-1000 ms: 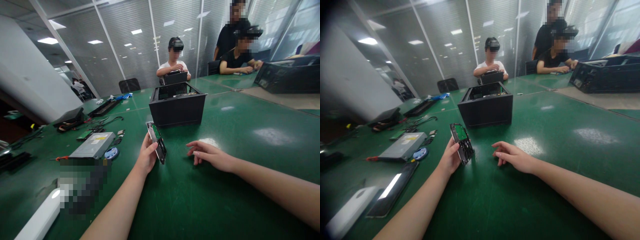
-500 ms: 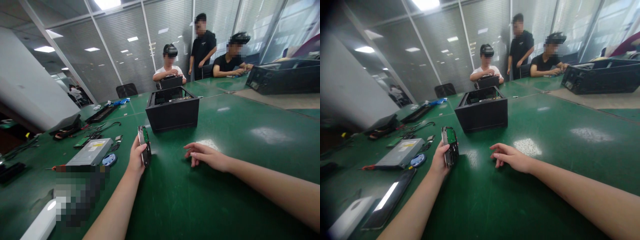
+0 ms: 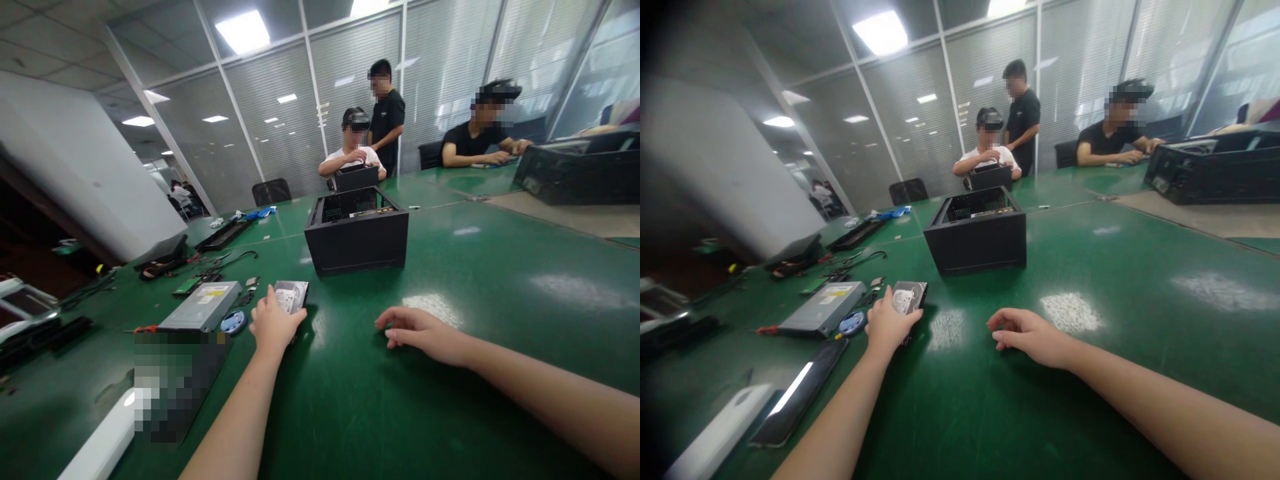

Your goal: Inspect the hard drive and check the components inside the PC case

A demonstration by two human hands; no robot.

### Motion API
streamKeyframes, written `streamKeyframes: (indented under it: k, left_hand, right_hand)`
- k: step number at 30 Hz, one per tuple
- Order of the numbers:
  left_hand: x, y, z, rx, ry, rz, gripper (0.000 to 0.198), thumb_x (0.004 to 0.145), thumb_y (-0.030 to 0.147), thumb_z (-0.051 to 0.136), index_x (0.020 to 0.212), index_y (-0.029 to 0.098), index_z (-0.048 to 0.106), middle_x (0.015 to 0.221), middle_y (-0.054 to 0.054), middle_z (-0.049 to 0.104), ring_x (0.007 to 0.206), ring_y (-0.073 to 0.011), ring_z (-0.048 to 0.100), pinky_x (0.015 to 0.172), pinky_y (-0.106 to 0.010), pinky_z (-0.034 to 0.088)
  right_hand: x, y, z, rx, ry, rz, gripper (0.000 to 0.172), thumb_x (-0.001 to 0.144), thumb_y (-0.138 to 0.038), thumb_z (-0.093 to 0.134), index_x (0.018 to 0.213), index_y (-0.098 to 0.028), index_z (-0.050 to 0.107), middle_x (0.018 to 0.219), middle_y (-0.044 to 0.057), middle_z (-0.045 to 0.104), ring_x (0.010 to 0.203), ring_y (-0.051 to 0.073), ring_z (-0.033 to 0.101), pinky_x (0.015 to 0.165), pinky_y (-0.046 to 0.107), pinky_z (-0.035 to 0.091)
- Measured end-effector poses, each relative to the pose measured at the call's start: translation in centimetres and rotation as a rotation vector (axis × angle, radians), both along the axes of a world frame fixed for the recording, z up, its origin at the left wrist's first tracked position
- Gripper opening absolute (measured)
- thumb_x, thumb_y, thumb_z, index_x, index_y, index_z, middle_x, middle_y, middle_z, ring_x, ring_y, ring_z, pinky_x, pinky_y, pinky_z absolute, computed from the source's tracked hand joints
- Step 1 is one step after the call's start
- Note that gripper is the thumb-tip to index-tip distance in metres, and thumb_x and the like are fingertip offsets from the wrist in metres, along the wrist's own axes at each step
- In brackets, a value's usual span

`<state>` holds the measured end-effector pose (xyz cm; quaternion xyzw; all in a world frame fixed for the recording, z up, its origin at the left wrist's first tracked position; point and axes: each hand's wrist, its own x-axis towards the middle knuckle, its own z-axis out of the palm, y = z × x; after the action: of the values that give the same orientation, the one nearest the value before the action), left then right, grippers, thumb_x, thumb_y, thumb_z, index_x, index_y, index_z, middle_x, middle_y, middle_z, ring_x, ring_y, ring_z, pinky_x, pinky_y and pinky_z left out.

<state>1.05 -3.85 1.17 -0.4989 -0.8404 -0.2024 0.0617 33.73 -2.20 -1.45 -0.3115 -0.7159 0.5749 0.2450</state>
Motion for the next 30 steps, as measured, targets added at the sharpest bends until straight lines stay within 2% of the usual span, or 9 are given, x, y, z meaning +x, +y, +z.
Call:
streamKeyframes:
  k: [4, 14, 20, 26, 30]
  left_hand:
    - [-0.4, 0.4, -0.4, -0.053, 0.002, 0.000, 0.096, 0.067, 0.066, 0.059, 0.150, 0.024, 0.034, 0.135, -0.020, 0.052, 0.120, -0.0438, 0.047, 0.088, -0.058, 0.045]
    - [-1.0, 0.6, -0.6, -0.157, -0.010, -0.010, 0.074, 0.070, 0.069, 0.053, 0.138, 0.039, 0.053, 0.143, -0.014, 0.047, 0.124, -0.0446, 0.044, 0.090, -0.058, 0.041]
    - [-1.3, 0.8, -0.9, -0.135, -0.040, -0.029, 0.062, 0.072, 0.066, 0.054, 0.129, 0.042, 0.061, 0.149, -0.009, 0.045, 0.124, -0.0459, 0.043, 0.087, -0.062, 0.040]
    - [-0.9, 0.7, -1.1, -0.072, -0.024, -0.099, 0.046, 0.076, 0.056, 0.054, 0.118, 0.043, 0.068, 0.147, -0.005, 0.049, 0.126, -0.0417, 0.042, 0.088, -0.062, 0.038]
    - [-0.6, 0.6, -1.1, -0.033, 0.006, -0.131, 0.038, 0.078, 0.048, 0.052, 0.110, 0.039, 0.071, 0.144, -0.004, 0.053, 0.129, -0.0379, 0.043, 0.091, -0.060, 0.037]
  right_hand:
    - [-0.1, 0.0, -0.1, 0.000, -0.004, -0.013, 0.030, 0.089, -0.039, 0.060, 0.110, -0.017, 0.060, 0.092, 0.005, 0.067, 0.085, 0.018, 0.066, 0.082, 0.035, 0.050]
    - [0.0, 0.0, 0.2, -0.008, -0.021, 0.003, 0.028, 0.089, -0.035, 0.060, 0.110, -0.017, 0.061, 0.085, 0.004, 0.068, 0.084, 0.019, 0.066, 0.079, 0.033, 0.048]
    - [-0.1, 0.0, 0.1, -0.026, -0.014, -0.013, 0.029, 0.088, -0.035, 0.062, 0.110, -0.018, 0.061, 0.087, 0.004, 0.068, 0.085, 0.018, 0.067, 0.080, 0.034, 0.049]
    - [-0.3, -0.1, -0.2, -0.001, -0.025, -0.031, 0.030, 0.088, -0.037, 0.062, 0.111, -0.017, 0.062, 0.085, 0.004, 0.068, 0.084, 0.018, 0.066, 0.080, 0.033, 0.049]
    - [-0.3, -0.1, -0.2, -0.007, -0.032, -0.034, 0.032, 0.088, -0.040, 0.062, 0.112, -0.018, 0.061, 0.086, 0.004, 0.067, 0.083, 0.018, 0.066, 0.079, 0.033, 0.049]
